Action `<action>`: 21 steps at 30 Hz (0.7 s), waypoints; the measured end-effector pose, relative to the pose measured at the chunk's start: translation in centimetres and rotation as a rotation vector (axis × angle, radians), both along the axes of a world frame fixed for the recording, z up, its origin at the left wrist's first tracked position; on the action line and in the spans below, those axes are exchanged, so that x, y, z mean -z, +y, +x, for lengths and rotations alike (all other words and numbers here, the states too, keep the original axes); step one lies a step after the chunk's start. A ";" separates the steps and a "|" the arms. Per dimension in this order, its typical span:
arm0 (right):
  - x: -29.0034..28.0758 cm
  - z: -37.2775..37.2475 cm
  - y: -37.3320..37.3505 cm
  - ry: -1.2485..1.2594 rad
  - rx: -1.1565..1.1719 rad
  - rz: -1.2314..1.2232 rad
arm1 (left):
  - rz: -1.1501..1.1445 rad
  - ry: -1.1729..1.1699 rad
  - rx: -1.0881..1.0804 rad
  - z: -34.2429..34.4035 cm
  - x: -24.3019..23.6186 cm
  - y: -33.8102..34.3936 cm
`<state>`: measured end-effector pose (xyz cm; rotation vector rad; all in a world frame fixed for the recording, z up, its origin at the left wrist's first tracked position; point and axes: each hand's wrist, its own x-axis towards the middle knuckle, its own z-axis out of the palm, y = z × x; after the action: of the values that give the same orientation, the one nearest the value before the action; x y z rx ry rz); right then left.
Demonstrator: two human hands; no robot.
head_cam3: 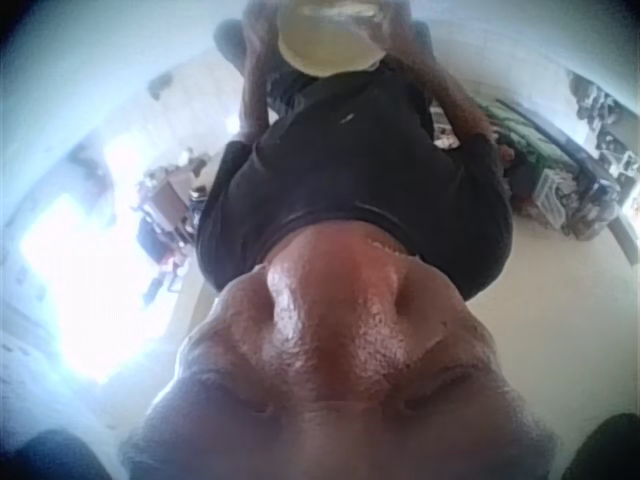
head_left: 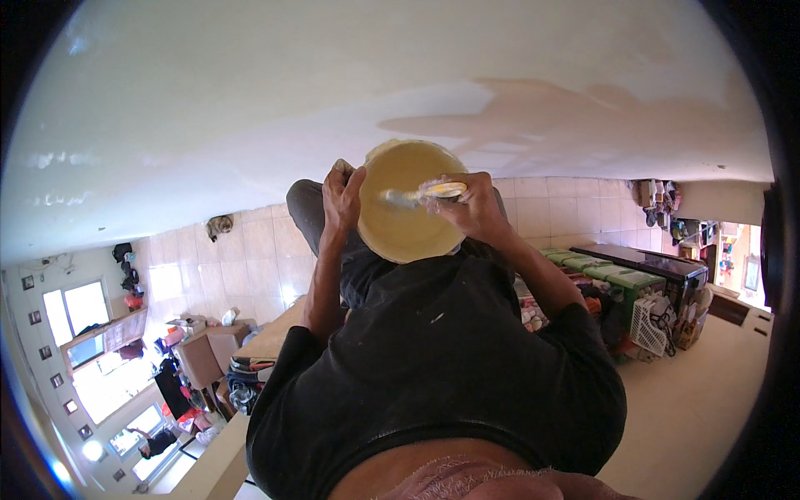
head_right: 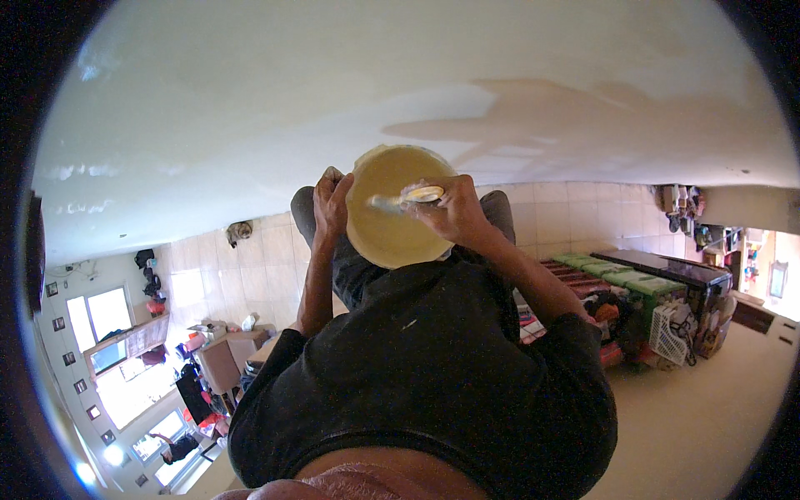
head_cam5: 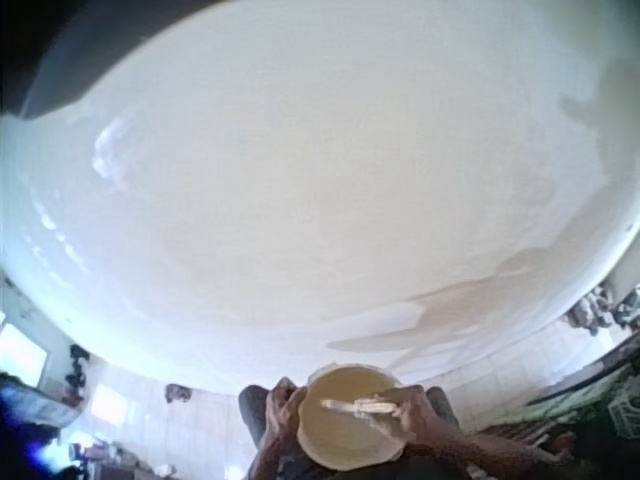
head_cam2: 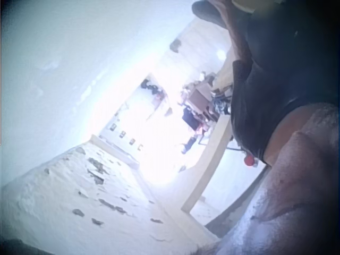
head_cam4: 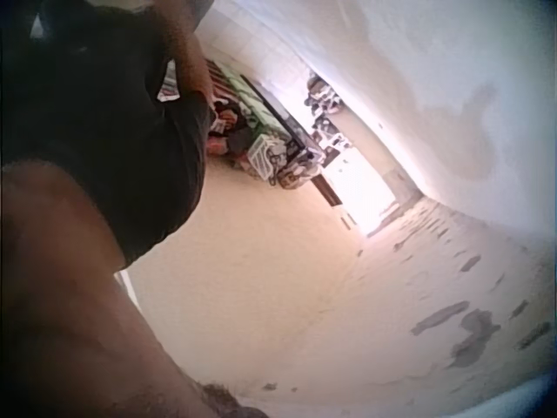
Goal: The person paints a wall using a paintbrush and a bucket of paint, repeatedly dipping the brush into the bucket and applying paint to the surface in long strokes.
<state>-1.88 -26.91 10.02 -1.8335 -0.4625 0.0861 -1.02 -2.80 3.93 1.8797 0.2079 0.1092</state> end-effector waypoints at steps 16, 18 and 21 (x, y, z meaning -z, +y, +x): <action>-1.2 -2.4 -2.5 -0.078 0.123 -0.146 | -0.020 0.001 -0.005 -0.2 -0.2 -0.1; 0.6 -2.8 -1.6 0.146 0.079 -0.096 | -0.009 -0.007 0.004 -0.1 -0.2 -0.1; 0.9 -3.0 -0.2 0.362 0.028 0.075 | 0.013 -0.067 0.008 -0.2 0.7 0.1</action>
<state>-4.86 -27.06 9.16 -1.7033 -0.1832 0.3697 -1.17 -2.72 3.25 1.8863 0.1545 0.1677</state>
